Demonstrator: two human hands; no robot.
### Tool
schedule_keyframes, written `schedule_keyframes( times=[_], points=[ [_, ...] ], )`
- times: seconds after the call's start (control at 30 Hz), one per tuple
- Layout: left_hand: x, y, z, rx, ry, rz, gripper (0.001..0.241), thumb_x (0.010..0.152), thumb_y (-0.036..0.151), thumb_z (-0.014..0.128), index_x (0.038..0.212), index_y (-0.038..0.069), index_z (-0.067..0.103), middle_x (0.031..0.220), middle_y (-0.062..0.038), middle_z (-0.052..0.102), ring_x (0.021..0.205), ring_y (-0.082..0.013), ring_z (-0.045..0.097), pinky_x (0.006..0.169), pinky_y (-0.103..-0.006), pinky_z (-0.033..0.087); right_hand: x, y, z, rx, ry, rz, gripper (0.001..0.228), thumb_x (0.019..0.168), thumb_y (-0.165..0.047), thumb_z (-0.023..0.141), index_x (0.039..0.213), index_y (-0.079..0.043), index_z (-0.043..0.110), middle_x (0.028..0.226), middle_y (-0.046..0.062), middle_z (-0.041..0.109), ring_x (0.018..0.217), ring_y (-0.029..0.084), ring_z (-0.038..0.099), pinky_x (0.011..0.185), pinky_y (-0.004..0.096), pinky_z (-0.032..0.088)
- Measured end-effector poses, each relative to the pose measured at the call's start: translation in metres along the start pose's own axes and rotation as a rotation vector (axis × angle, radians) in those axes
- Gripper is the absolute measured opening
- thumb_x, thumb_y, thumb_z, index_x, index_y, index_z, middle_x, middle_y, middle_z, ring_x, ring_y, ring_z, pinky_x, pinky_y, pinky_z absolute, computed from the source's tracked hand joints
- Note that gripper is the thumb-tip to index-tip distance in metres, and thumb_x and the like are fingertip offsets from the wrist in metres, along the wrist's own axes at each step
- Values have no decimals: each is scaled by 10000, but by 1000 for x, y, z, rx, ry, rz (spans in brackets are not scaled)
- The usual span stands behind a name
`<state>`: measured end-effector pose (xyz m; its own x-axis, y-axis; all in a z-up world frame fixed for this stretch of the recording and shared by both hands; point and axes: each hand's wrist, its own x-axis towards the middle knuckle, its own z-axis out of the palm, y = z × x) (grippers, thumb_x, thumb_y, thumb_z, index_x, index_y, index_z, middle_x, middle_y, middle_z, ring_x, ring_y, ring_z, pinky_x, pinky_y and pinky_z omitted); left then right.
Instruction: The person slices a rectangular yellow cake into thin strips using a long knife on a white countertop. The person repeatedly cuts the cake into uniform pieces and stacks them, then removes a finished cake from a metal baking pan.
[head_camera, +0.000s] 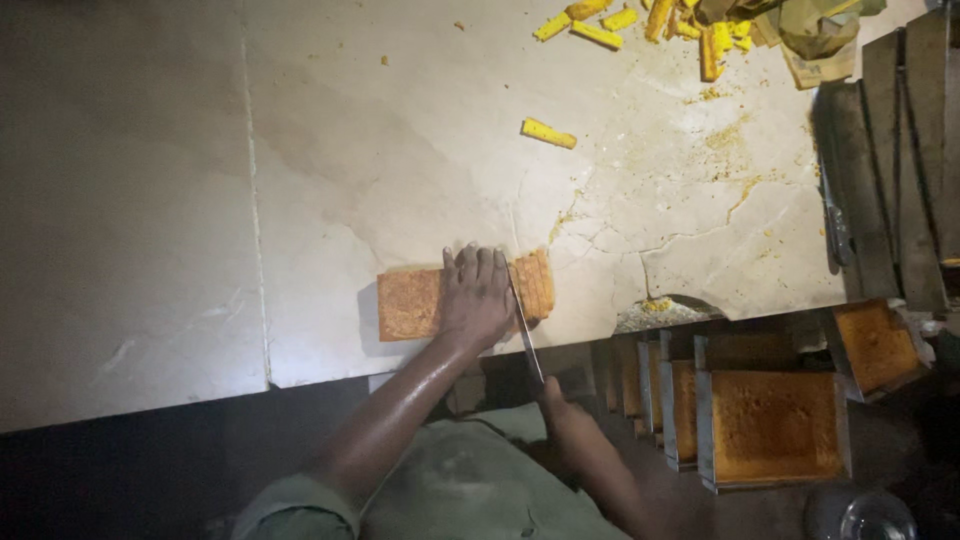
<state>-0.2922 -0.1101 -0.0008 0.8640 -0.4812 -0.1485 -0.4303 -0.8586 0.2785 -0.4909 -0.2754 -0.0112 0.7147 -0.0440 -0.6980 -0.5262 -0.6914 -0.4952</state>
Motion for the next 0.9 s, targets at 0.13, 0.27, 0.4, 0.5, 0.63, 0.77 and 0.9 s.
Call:
schedule_keyframes(
  times=[0.13,0.27,0.4,0.5,0.63,0.77,0.9],
  points=[
    [-1,-2,16,1,81,17,696,994,382,392,1531,-59,354,1539,-250,422,1482,-396,304,1227,-653,80,36,-21,0,-331,118,-147,760,963,-171,511,1607,56,176,1076,320,700,979,485,695,855,542,545],
    [-2,-12,24,40,329,57,647,1060,371,363,1528,-76,381,1571,-275,432,1515,-415,312,1261,-586,100,65,-92,-40,-261,174,-192,740,831,-180,678,1437,32,310,1070,316,689,1002,484,681,875,538,542],
    [-6,-12,13,26,242,34,658,1000,398,378,1479,-54,375,1510,-277,418,1460,-444,296,1189,-673,79,54,-97,-42,-190,167,-177,611,819,-167,720,1320,19,426,1097,322,681,1038,479,671,892,527,552],
    [-9,-11,5,-1,68,7,691,968,354,384,1531,-45,350,1521,-245,413,1480,-423,284,1196,-696,63,20,-36,-14,-300,61,-169,580,1017,-140,486,1533,21,275,1139,342,662,1018,464,690,867,527,556],
    [-6,-11,4,38,91,38,687,979,354,360,1509,-82,323,1509,-274,394,1452,-432,284,1164,-717,57,14,10,14,526,58,283,741,1127,-535,449,1400,125,646,1072,284,766,1007,419,730,871,465,527],
    [-7,-15,15,-23,57,25,638,1046,327,326,1533,-84,314,1564,-270,385,1505,-414,286,1239,-654,60,50,-45,-1,-321,136,-182,773,924,-182,628,1535,58,220,1027,308,703,976,498,681,845,550,535],
    [-7,-18,13,-32,267,24,643,1060,361,327,1513,-95,324,1570,-315,358,1498,-441,257,1230,-604,71,65,-112,-40,-230,202,-280,778,766,-187,742,1424,-49,352,1064,271,725,1021,470,694,864,511,550]
  ],
)
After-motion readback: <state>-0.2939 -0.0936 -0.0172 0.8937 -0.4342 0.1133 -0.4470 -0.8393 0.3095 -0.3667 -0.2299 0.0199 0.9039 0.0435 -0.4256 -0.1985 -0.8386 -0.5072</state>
